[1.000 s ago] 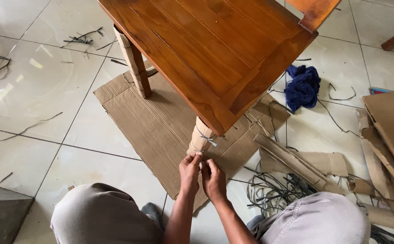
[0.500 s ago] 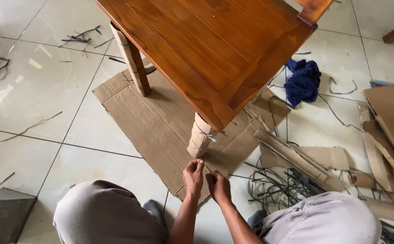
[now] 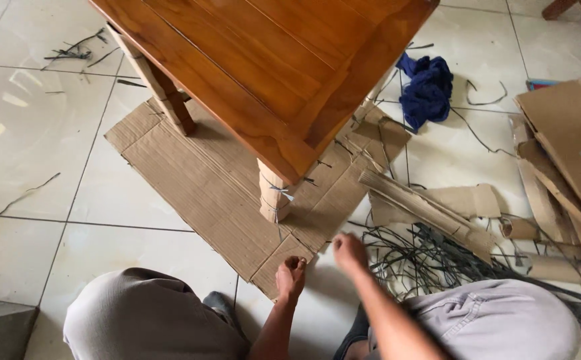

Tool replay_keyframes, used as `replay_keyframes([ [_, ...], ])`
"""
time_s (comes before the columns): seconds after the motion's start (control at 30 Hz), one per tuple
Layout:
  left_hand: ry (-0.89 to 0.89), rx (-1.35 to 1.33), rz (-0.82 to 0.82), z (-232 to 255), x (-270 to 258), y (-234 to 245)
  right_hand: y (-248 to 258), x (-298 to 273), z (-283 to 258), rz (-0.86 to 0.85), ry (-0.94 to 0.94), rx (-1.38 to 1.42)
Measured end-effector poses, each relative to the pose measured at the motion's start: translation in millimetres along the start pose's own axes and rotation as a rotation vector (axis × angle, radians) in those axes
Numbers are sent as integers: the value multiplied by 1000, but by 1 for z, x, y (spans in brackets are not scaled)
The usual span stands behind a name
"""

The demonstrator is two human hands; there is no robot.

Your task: Wrapping a wooden chair in cardboard and securing it with plastic straps for shipping

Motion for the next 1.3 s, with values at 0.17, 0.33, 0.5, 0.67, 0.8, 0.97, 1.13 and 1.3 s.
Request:
replay_keyframes([
  [0.17,-69,53,-33,-7,4,-10,49,21,30,-128,-66,-173],
  [0.33,-150,20,-66,-18,11,-13,51,2,8,-162,-201,83],
  [0.5,-78,49,-69,-4,-5,-3,2,5,1,-134,311,-457],
  [0.67,-141,64,-60,-15,4,-7,14,11,3,81,313,-391],
  [0.8,-145,45,-56,-17,6,-8,15,27,34,217,170,-382],
  [0.97,-133,76,-58,-18,11,-11,13,32,47,161,152,-323],
  [1.13,-112,69,-39,-13,6,-9,6,34,46,259,178,-326],
  [1.3,-234,-186,-104,22,-17,0,14,44,7,204,404,71],
])
Point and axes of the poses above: each hand's wrist, its own x-axis towards the middle knuckle, its own y-axis out of the back of the hand, z = x × y, the point moved 3 cm from there along x, towards the middle knuckle, and after that the axes turned 12 degrees about y, right-handed, at the moved point
